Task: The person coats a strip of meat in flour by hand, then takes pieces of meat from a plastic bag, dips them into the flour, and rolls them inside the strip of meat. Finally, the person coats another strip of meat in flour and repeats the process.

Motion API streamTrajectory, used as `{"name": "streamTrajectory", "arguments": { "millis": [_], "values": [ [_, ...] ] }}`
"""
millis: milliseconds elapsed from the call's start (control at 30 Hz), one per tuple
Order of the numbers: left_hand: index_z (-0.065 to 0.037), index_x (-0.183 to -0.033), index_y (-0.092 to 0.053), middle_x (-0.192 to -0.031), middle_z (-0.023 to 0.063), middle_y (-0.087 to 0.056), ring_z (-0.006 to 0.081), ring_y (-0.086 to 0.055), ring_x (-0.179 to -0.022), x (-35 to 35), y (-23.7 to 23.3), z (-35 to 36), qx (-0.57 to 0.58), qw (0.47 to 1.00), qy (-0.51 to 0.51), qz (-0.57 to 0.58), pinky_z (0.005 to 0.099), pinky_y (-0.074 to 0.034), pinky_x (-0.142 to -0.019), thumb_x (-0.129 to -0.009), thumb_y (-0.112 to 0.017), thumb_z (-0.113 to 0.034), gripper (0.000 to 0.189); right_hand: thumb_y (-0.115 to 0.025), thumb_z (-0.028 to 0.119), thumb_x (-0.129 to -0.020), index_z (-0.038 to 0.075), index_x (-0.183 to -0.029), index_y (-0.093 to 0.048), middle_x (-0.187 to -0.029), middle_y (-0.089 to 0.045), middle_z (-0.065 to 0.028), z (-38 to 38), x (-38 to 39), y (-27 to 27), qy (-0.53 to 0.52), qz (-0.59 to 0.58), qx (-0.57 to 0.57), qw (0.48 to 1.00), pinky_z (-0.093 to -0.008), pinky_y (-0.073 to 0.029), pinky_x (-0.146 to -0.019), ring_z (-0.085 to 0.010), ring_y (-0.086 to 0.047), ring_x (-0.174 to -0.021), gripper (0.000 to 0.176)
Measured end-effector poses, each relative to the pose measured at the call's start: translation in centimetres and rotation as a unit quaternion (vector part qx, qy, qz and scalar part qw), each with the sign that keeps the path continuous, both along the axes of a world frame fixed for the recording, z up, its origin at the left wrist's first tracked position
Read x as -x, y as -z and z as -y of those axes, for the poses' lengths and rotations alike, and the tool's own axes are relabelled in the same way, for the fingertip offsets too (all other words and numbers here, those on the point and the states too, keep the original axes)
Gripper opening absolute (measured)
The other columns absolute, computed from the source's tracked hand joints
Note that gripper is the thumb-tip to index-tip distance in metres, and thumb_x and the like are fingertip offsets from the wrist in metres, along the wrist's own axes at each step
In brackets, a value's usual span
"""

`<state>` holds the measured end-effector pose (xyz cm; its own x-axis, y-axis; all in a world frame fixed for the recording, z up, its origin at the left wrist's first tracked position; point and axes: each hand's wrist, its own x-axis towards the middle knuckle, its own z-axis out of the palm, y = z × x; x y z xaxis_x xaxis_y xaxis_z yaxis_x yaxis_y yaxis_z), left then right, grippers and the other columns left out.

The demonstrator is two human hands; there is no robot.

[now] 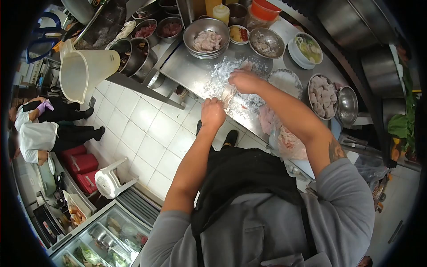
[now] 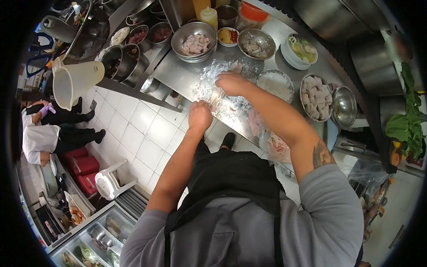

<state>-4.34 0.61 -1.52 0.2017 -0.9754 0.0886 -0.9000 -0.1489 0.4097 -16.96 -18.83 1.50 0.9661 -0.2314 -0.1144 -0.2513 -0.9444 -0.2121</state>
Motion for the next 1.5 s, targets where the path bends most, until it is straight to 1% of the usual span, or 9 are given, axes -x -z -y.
{"name": "streamTrajectory", "arguments": {
  "millis": [167, 433, 733, 933, 1033, 1167, 1267, 1367, 1500],
  "values": [
    [-0.008, -0.093, -0.074, -0.096, 0.0085, -0.067, 0.0295, -0.059, -0.095, 0.8, -0.9, 0.6, 0.067, 0.998, 0.005, -0.012, 0.0427, -0.047, -0.085, -0.083, -0.065, -0.015, 0.016, -0.066, 0.013, -0.074, 0.005, -0.082, -0.07, -0.095, -0.065, -0.0109, -2.6, 1.6, -1.0, -0.009, -0.022, 0.038, 0.999, -0.0406, -0.048, -0.094, -0.0295, -0.061, -0.103, 0.013],
    [-0.01, -0.091, -0.072, -0.095, 0.0054, -0.066, 0.0277, -0.058, -0.096, 0.9, 1.3, 0.8, 0.022, 0.999, 0.017, 0.036, 0.0427, -0.045, -0.084, -0.085, -0.064, -0.018, 0.013, -0.069, 0.02, -0.071, 0.005, -0.082, -0.068, -0.091, -0.064, -0.0105, -3.1, 1.1, 1.7, -0.019, 0.03, 0.07, 0.997, -0.0412, -0.048, -0.095, -0.03, -0.061, -0.099, 0.018],
    [-0.011, -0.095, -0.071, -0.095, 0.0045, -0.066, 0.0267, -0.058, -0.094, 0.7, 1.7, -0.2, 0.052, 0.997, 0.024, 0.058, 0.042, -0.045, -0.082, -0.086, -0.063, -0.017, 0.013, -0.063, 0.014, -0.077, 0.004, -0.087, -0.068, -0.101, -0.067, -0.0129, -0.7, -0.2, 0.6, -0.023, 0.013, 0.042, 0.999, -0.043, -0.048, -0.094, -0.0308, -0.063, -0.104, 0.014],
    [-0.01, -0.104, -0.07, -0.104, 0.0042, -0.066, 0.0265, -0.057, -0.096, 0.3, 1.8, -1.5, 0.084, 0.994, 0.046, 0.059, 0.0419, -0.045, -0.084, -0.084, -0.062, -0.012, 0.022, -0.059, 0.006, -0.079, 0.004, -0.09, -0.066, -0.1, -0.066, -0.0137, -0.7, -0.7, 1.6, 0.094, 0.066, -0.002, 0.993, -0.0432, -0.048, -0.095, -0.0317, -0.062, -0.105, 0.014],
    [-0.009, -0.107, -0.07, -0.11, 0.0046, -0.066, 0.027, -0.057, -0.099, 0.1, 1.8, -2.2, 0.073, 0.995, 0.055, 0.049, 0.0419, -0.045, -0.086, -0.082, -0.063, -0.011, 0.026, -0.058, 0.004, -0.079, 0.005, -0.094, -0.066, -0.101, -0.066, -0.0141, -2.9, 0.1, -2.1, -0.002, -0.019, -0.002, 1.0, -0.0432, -0.047, -0.096, -0.0325, -0.061, -0.107, 0.016],
    [-0.009, -0.104, -0.071, -0.114, 0.0054, -0.065, 0.0275, -0.057, -0.101, -0.4, 0.3, -2.4, 0.07, 0.996, 0.033, 0.043, 0.0425, -0.045, -0.086, -0.079, -0.067, -0.013, 0.025, -0.059, 0.005, -0.079, 0.006, -0.094, -0.067, -0.101, -0.067, -0.0142, 1.0, 1.4, -0.6, 0.059, 0.04, 0.035, 0.997, -0.0434, -0.047, -0.096, -0.0339, -0.06, -0.109, 0.017],
    [-0.009, -0.1, -0.073, -0.108, 0.0055, -0.066, 0.0278, -0.057, -0.1, -0.2, -0.4, 0.1, 0.133, 0.991, 0.011, 0.013, 0.0428, -0.044, -0.086, -0.078, -0.069, -0.015, 0.023, -0.059, 0.007, -0.079, 0.006, -0.092, -0.068, -0.1, -0.069, -0.0146, 4.9, 3.4, -2.3, 0.126, 0.079, 0.084, 0.985, -0.045, -0.052, -0.087, -0.0357, -0.065, -0.099, 0.016],
    [-0.008, -0.099, -0.073, -0.104, 0.0059, -0.066, 0.0288, -0.056, -0.101, 1.1, -1.0, 4.7, 0.098, 0.994, 0.04, -0.027, 0.0426, -0.043, -0.087, -0.081, -0.065, -0.018, 0.022, -0.058, 0.009, -0.081, 0.007, -0.091, -0.069, -0.099, -0.07, -0.0148, 6.4, 4.1, -2.1, 0.057, -0.056, 0.097, 0.992, -0.0454, -0.055, -0.08, -0.0345, -0.068, -0.093, 0.015],
    [-0.009, -0.1, -0.072, -0.101, 0.0065, -0.067, 0.0275, -0.056, -0.102, 3.1, 0.6, 10.9, 0.072, 0.995, 0.074, 0.018, 0.0433, -0.043, -0.086, -0.084, -0.062, -0.02, 0.022, -0.057, 0.011, -0.083, 0.009, -0.09, -0.071, -0.096, -0.07, -0.0135, 7.1, 3.9, -1.0, 0.027, -0.095, 0.114, 0.989, -0.0444, -0.056, -0.078, -0.0319, -0.069, -0.094, 0.016]
  ]
}}
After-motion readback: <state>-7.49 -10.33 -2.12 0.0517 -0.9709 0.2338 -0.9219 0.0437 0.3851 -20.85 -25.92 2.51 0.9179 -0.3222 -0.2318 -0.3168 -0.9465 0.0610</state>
